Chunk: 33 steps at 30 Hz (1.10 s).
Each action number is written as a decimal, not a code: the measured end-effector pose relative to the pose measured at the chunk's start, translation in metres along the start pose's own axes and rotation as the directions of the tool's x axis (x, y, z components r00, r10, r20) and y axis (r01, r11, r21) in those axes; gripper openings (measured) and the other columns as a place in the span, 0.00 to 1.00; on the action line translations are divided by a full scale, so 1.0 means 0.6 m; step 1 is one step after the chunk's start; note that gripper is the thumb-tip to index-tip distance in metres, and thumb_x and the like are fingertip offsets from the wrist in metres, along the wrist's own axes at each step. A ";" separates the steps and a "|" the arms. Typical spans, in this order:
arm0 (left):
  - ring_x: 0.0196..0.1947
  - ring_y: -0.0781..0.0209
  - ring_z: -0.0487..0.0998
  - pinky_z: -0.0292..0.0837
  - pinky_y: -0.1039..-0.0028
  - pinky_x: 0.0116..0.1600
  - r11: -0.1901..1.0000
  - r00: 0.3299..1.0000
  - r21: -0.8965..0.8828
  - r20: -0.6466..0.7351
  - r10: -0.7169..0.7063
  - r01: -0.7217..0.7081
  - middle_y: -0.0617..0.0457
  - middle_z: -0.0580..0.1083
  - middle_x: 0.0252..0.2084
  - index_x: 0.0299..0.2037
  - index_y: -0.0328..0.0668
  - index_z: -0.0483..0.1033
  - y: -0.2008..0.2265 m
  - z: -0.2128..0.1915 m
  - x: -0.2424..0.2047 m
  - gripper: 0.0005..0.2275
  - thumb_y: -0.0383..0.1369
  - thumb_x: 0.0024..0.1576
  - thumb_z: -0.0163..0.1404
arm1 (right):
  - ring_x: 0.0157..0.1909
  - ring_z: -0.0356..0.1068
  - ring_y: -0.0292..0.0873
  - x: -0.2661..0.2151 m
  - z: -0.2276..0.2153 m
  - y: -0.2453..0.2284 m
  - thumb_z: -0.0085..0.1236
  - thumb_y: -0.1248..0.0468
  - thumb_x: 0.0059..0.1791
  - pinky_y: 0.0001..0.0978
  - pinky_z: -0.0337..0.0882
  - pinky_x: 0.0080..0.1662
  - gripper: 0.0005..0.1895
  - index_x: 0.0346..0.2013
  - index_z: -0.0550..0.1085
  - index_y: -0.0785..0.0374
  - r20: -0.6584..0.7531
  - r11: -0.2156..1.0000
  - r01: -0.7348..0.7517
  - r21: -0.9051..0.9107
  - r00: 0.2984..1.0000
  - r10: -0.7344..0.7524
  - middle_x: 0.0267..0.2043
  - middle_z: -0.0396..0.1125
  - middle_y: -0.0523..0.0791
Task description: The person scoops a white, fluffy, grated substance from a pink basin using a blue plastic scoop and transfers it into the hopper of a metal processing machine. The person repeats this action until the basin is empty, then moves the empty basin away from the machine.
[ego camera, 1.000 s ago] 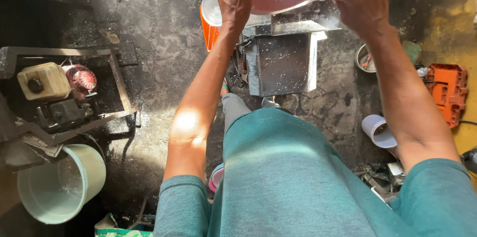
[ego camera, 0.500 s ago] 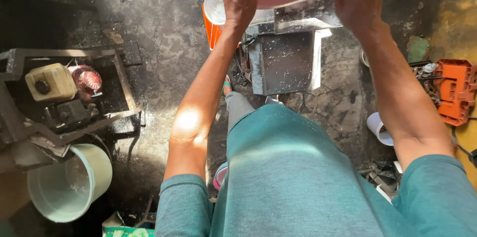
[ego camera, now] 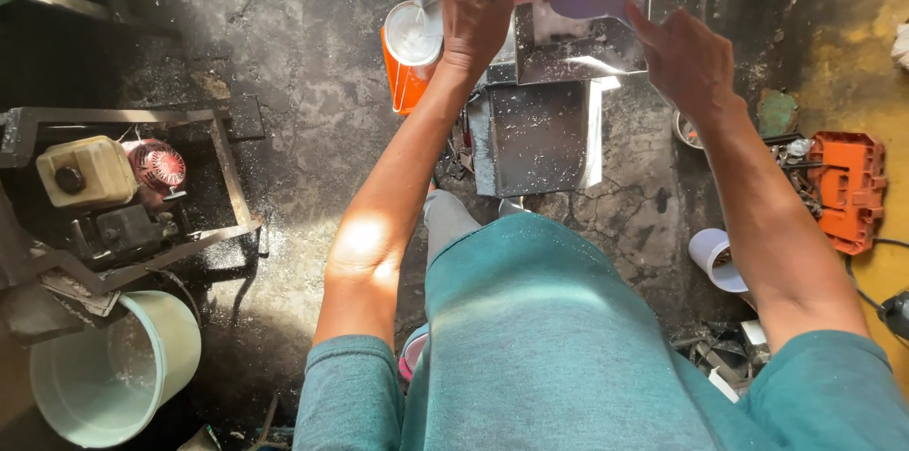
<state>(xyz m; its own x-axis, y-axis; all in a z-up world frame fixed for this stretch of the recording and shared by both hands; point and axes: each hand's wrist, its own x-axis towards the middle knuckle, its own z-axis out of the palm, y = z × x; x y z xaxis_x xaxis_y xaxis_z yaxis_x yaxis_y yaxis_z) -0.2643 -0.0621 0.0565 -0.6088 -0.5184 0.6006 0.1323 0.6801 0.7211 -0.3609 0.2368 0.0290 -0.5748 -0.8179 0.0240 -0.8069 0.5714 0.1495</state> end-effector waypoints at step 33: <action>0.18 0.63 0.62 0.49 0.70 0.23 0.996 0.996 0.021 0.043 0.081 -0.082 0.56 0.64 0.18 0.21 0.48 0.64 0.015 0.020 0.018 0.08 0.31 0.53 0.38 | 0.35 0.69 0.48 0.017 -0.020 0.026 0.62 0.65 0.58 0.42 0.72 0.26 0.33 0.75 0.61 0.41 -0.270 0.958 -0.249 0.139 0.922 0.279 0.38 0.65 0.45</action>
<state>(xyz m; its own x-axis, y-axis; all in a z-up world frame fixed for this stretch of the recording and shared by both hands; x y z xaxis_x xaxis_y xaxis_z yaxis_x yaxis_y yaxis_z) -0.2792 -0.0553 0.0650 -0.6293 -0.4383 0.6418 0.1653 0.7314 0.6616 -0.3775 0.2365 0.0433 -0.7179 -0.6126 0.3305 -0.6492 0.7606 -0.0004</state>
